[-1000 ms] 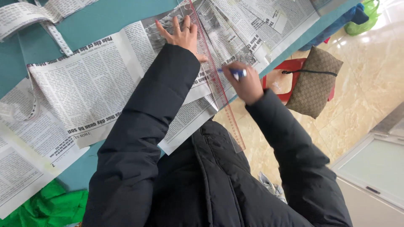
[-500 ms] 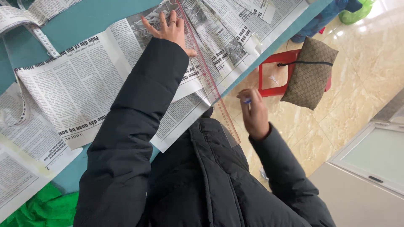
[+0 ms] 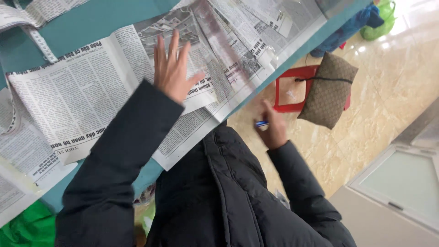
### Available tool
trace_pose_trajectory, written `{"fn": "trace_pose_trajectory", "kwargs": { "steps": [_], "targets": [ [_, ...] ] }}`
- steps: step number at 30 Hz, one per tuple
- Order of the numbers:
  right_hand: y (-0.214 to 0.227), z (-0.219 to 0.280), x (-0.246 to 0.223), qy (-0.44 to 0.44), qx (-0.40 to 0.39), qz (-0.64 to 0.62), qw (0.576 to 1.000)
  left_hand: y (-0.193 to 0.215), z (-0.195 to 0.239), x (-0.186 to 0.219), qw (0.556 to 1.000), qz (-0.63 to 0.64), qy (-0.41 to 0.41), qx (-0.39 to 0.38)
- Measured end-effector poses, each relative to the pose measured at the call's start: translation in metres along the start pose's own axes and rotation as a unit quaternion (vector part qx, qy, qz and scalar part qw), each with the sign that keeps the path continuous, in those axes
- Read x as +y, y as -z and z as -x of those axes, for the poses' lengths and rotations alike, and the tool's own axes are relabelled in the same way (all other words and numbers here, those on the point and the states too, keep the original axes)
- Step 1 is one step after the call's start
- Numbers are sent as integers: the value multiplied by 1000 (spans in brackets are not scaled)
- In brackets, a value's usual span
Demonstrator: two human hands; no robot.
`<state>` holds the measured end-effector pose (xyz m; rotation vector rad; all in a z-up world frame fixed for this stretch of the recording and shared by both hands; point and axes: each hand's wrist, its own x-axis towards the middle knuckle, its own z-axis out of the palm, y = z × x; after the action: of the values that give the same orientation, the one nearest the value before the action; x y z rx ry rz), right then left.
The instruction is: The person uses a ruler and a blue pen to draw straight lines on a large sheet of newspaper spread across a table. They repeatedly reposition the ruler to mark different sections of the paper. After marking, the person folds the newspaper along the drawn lines.
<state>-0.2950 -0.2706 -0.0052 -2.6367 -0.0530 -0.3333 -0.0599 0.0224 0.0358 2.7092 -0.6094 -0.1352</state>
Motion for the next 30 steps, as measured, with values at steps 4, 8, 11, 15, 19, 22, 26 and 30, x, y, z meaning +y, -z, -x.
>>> {"fn": "trace_pose_trajectory", "kwargs": {
  "steps": [4,8,11,15,19,22,26,30],
  "targets": [
    [38,-59,88,120,114,142,976,15,82,14,998,30,-49,35],
    [65,-123,167,187,119,175,959,14,129,44,999,19,-27,34],
    [79,-177,195,215,65,142,964,-3,129,73,997,22,16,66],
    [83,-243,242,255,51,130,957,-34,98,122,994,58,63,65],
    [81,-301,282,254,43,138,956,-58,50,163,988,96,101,69],
    [80,-326,292,268,15,154,951,-78,27,184,983,100,110,108],
    [92,-365,263,295,-30,140,945,-105,1,201,976,60,125,166],
    [73,-419,252,309,-79,105,942,-103,-21,207,968,42,162,187]
  ]
}}
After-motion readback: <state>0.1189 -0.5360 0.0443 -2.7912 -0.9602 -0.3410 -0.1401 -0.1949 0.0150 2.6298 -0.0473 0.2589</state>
